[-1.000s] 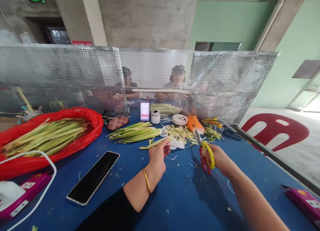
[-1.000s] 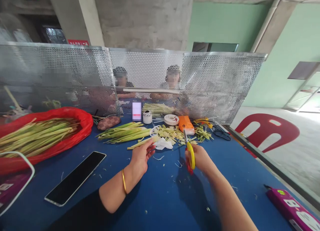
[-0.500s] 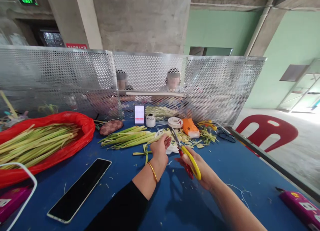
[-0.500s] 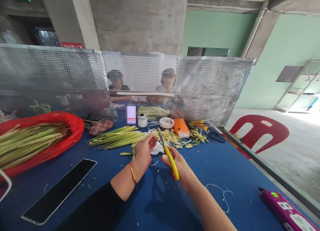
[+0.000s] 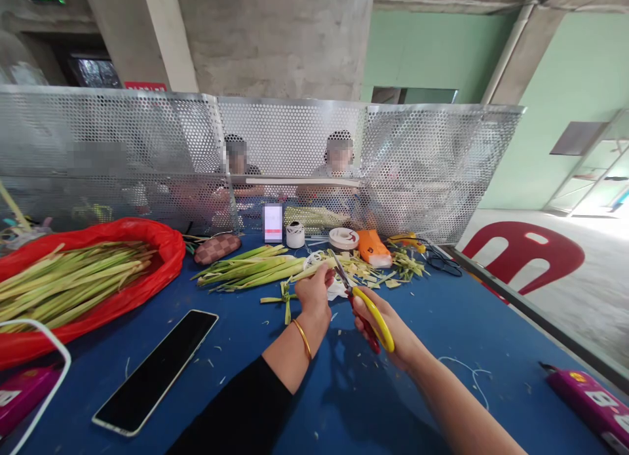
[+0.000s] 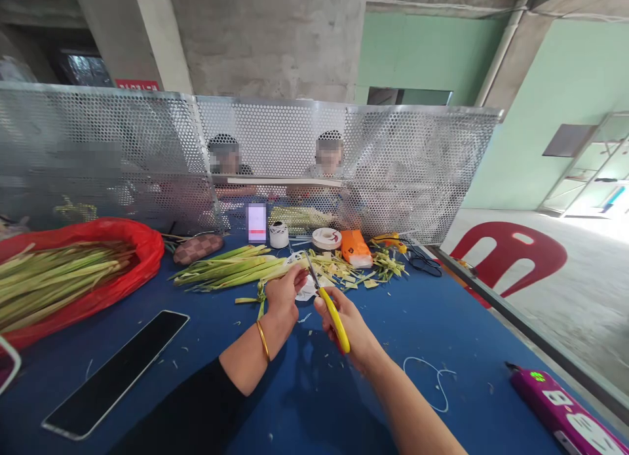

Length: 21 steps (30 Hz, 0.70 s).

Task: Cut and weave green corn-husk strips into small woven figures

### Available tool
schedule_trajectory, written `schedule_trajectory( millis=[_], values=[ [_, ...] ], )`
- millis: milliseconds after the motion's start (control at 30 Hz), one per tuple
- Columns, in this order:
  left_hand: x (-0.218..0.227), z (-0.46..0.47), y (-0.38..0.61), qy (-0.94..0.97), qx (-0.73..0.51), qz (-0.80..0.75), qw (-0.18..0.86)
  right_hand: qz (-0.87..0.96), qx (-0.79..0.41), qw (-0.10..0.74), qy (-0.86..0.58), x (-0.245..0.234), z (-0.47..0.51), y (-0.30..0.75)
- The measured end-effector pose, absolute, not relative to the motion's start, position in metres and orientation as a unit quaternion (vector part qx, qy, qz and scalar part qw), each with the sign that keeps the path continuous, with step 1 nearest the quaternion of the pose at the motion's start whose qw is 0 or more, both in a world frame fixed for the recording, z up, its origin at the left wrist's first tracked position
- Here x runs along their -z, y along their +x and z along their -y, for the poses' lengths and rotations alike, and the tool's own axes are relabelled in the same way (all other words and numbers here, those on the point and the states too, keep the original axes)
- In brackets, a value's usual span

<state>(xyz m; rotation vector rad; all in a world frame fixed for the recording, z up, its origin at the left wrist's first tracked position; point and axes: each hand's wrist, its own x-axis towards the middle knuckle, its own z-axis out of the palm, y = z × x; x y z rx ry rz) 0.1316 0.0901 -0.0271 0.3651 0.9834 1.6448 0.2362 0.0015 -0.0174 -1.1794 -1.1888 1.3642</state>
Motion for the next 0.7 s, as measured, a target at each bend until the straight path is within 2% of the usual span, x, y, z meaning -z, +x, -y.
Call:
schedule_trajectory(
  millis=[267,533,700],
  values=[
    [0.029,-0.088,0.138,0.141,-0.702,-0.417,0.56,0.47,-0.558,0.495,-0.473,0.029,-0.008,0.233],
    [0.029,-0.088,0.138,0.14,-0.698,-0.41,0.57,0.464,-0.524,0.486,-0.523,0.033,-0.013,0.228],
    [0.023,-0.084,0.136,0.146,-0.678,-0.42,0.586,0.551,-0.353,0.409,-0.636,0.036,-0.017,0.233]
  ],
)
